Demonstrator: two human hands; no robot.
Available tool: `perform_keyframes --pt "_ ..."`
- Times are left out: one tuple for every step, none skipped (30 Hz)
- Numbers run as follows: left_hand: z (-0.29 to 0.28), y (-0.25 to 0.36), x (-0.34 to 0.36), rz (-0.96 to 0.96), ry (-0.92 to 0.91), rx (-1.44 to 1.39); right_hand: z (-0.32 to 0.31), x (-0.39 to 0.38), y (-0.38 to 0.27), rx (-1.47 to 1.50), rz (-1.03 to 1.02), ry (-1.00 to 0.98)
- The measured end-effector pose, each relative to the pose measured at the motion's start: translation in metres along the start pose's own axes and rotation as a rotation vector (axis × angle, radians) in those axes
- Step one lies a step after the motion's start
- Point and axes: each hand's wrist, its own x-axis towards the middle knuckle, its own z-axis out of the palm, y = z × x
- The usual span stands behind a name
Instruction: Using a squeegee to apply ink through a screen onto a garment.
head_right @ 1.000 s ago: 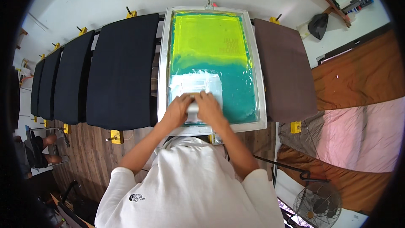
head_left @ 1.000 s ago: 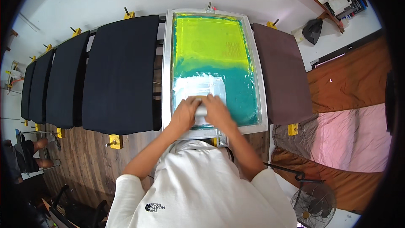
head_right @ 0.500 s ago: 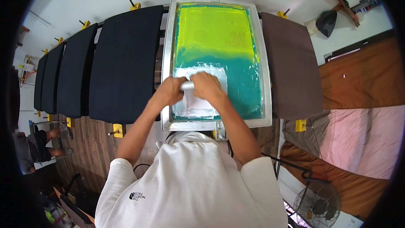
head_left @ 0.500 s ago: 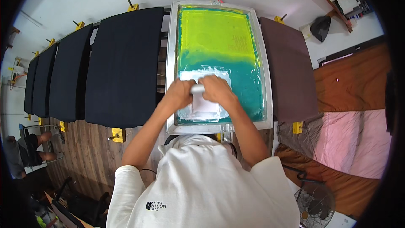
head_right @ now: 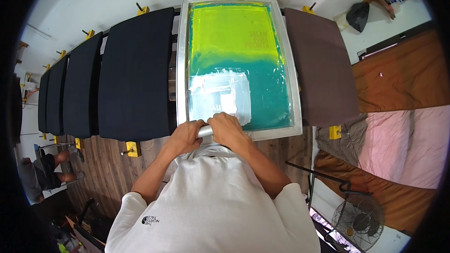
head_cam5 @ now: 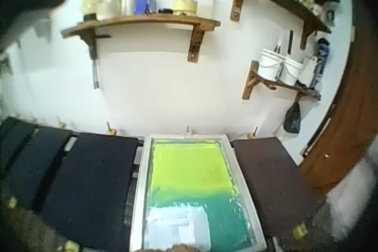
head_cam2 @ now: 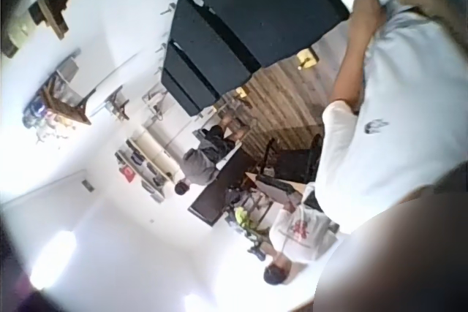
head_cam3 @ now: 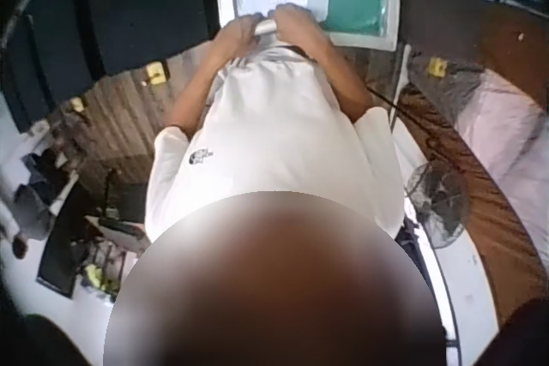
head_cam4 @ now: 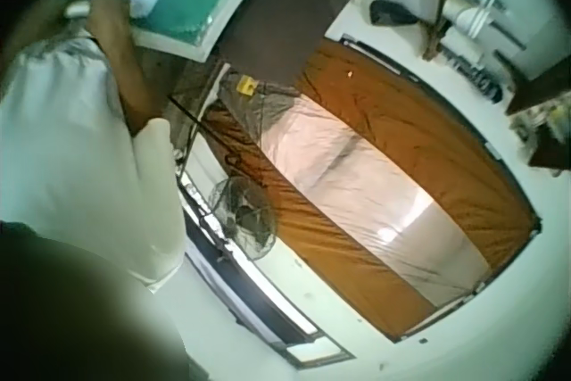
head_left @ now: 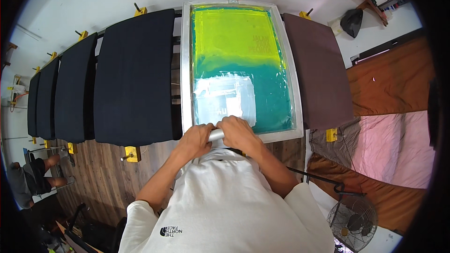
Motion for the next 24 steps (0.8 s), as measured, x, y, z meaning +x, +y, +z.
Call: perform_keyframes --pt "-0.005 0.005 0.003 -0.022 -0.053 -0.017 -0.007 0.001 0.001 -0.002 0.003 0.006" --pt "-0.008 0.007 0.008 -0.044 -0.107 -0.034 -0.018 0.005 0.005 -0.009 0.034 -0.082" --pt "-0.009 0.003 0.016 0.017 -0.061 -0.051 -0.029 0.01 0.007 -0.017 0.062 -0.172" --pt "-0.016 0.003 0.028 0.047 -0.068 -0.063 -0.037 0.014 0.012 -0.037 0.076 -0.154" --pt "-0.02 0.0 0.044 0.071 -0.05 -0.041 -0.045 0.021 0.018 -0.062 0.112 -0.127" --pt "-0.021 -0.005 0.061 0.09 -0.032 -0.023 -0.053 0.029 0.026 -0.087 0.146 -0.106" --pt "-0.025 -0.004 0.077 0.091 0.0 0.0 -0.058 0.038 0.037 -0.099 0.154 -0.048" --pt "-0.029 -0.003 0.095 0.101 0.031 0.023 -0.062 0.046 0.049 -0.114 0.169 0.014" --pt "-0.027 -0.008 0.114 0.14 0.061 0.032 -0.065 0.052 0.061 -0.124 0.171 0.014" --pt "-0.027 -0.008 0.129 0.181 0.089 0.043 -0.068 0.059 0.07 -0.116 0.183 0.049" --pt "-0.024 -0.006 0.14 0.147 0.068 0.045 -0.068 0.061 0.078 -0.108 0.194 0.083" --pt "-0.021 -0.008 0.14 0.146 0.069 0.041 -0.066 0.061 0.08 -0.11 0.194 0.079" --pt "-0.018 -0.01 0.139 0.141 0.068 0.072 -0.063 0.061 0.081 -0.091 0.182 0.079" --pt "-0.015 -0.012 0.138 0.136 0.065 0.104 -0.059 0.06 0.082 -0.071 0.17 0.078" --pt "-0.013 -0.011 0.128 0.157 0.1 0.077 -0.055 0.055 0.079 -0.068 0.162 0.066" --pt "-0.01 -0.009 0.122 0.148 0.101 0.072 -0.052 0.048 0.075 -0.062 0.165 0.108" --pt "-0.004 -0.005 0.116 0.163 0.1 0.081 -0.049 0.039 0.07 -0.057 0.167 0.151" --pt "0.001 -0.001 0.109 0.182 0.098 0.092 -0.046 0.029 0.065 -0.056 0.164 0.143" --pt "0.008 -0.002 0.1 0.231 0.12 0.086 -0.041 0.018 0.06 -0.045 0.163 0.142" --pt "0.016 -0.001 0.086 0.271 0.161 0.094 -0.035 0.008 0.054 -0.034 0.163 0.14" --pt "0.019 0.003 0.074 0.256 0.11 0.079 -0.028 -0.003 0.048 -0.033 0.16 0.138" --pt "0.019 0.009 0.064 0.244 0.062 0.064 -0.022 -0.014 0.041 -0.013 0.207 0.1" --pt "0.019 0.013 0.055 0.209 0.008 0.049 -0.018 -0.019 0.037 0.008 0.254 0.062" --pt "0.018 0.017 0.047 0.174 -0.048 0.033 -0.017 -0.022 0.033 0.006 0.252 0.06"
